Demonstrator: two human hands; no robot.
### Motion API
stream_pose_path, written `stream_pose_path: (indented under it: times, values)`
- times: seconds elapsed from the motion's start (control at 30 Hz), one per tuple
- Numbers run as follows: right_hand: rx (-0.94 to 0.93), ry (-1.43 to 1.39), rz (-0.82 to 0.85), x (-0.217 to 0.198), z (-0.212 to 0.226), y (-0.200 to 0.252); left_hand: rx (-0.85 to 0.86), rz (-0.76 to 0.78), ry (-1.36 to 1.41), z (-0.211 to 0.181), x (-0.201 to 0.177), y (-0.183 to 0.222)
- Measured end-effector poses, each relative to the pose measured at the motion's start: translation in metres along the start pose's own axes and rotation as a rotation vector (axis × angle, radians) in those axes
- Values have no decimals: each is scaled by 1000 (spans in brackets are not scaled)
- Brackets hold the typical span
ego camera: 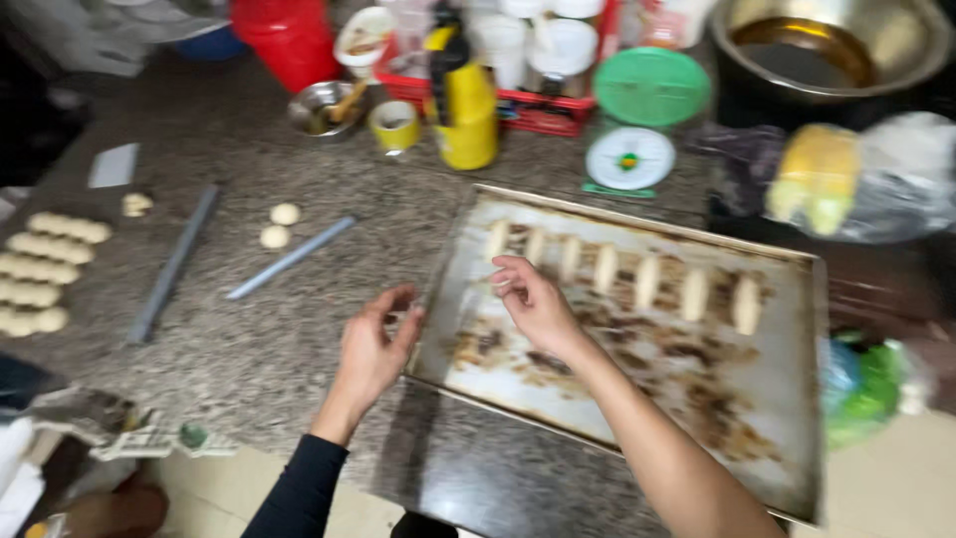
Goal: The person rolls out pieces of dough using a rolling pin, shapes them into pointed ovals by hand, and places them onto a baking tray.
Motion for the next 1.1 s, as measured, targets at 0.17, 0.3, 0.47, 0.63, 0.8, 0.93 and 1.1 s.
stream_pose_path:
  times: [0.17, 0.3, 0.47, 0.63, 0.8, 0.93, 1.1]
  values:
    - [-9, -21, 76, 95, 29, -44, -50, -41, -121, 91, -107, -36]
    - [36, -70, 71, 164, 25, -91, -13, -36, -217, 193, -157, -86]
    - [146, -80, 62, 241, 12, -133, -100, 96, -179, 305, -169, -158]
    - [253, -123, 12, 277, -7, -131, -410, 289, -369, 393, -136, -215]
    - [465, 144, -45, 272, -17, -109, -160, 181, -428, 384, -117, -233]
    - [338, 83, -77, 274, 4, -115, -317, 373, -319, 385, -111, -215]
    - [297, 85, -99, 290, 33, -124, -199, 156, 20, 339, -150, -193]
Point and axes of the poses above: each hand's wrist, its own y-axis away from the middle knuckle, its own x-axis out of the palm, z = x × y, the point moved 9 cm from there along -y, towards the middle knuckle, and after that the axes turned 7 degrees about y, right-handed, at the moved point
